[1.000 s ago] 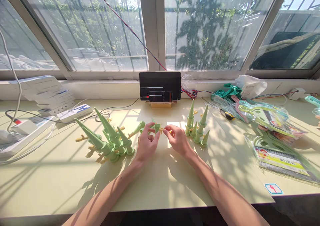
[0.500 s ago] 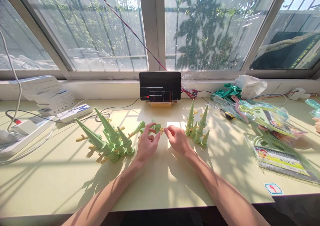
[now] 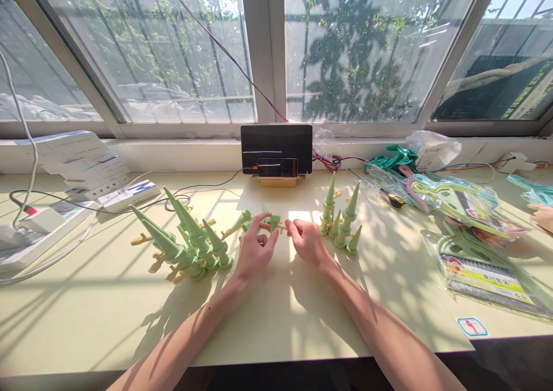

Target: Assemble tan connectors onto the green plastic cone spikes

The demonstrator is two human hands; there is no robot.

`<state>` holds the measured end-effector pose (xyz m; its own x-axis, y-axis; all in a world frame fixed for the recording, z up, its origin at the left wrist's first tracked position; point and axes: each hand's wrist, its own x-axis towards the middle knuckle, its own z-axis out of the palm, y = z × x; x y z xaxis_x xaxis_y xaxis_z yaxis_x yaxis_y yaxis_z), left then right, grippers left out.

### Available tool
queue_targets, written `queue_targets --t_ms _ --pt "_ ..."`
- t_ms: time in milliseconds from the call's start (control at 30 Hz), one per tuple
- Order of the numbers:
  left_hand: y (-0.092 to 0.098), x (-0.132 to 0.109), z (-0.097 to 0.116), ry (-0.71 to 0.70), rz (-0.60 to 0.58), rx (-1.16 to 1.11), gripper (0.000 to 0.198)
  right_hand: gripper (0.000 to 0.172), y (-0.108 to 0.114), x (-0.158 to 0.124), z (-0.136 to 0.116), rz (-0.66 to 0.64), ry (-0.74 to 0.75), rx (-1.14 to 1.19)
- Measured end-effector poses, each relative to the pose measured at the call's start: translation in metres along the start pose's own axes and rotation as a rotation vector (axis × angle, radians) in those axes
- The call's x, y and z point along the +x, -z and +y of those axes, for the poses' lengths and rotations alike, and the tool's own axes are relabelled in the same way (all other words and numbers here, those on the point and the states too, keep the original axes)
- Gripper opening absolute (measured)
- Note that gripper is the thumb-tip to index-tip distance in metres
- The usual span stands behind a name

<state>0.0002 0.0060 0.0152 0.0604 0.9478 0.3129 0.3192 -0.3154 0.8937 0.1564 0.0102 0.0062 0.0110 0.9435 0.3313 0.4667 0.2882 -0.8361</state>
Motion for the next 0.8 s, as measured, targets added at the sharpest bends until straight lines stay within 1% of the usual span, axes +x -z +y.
queue_targets --t_ms 200,467,667,800 --pt "-0.0002 0.0003 -0.0010 0.023 -0.023 -0.025 0.035 0.055 0.0003 0.0004 -0.0002 -0.001 -0.017 0.033" --pt "-0.0011 -0.0007 -0.0020 0.073 -0.040 -0.082 0.037 0.046 0.0005 0.0004 -0.0005 0.027 -0.002 0.075" --pt "-0.0013 0.0002 -0.0020 0.128 -0.051 -0.117 0.041 0.034 0.0008 -0.0009 -0.0003 0.029 0.020 0.119" --pt "-0.0013 0.0000 -0.0014 0.115 -0.044 -0.104 0.039 0.036 0.0009 -0.0005 -0.0003 0.019 0.005 0.128"
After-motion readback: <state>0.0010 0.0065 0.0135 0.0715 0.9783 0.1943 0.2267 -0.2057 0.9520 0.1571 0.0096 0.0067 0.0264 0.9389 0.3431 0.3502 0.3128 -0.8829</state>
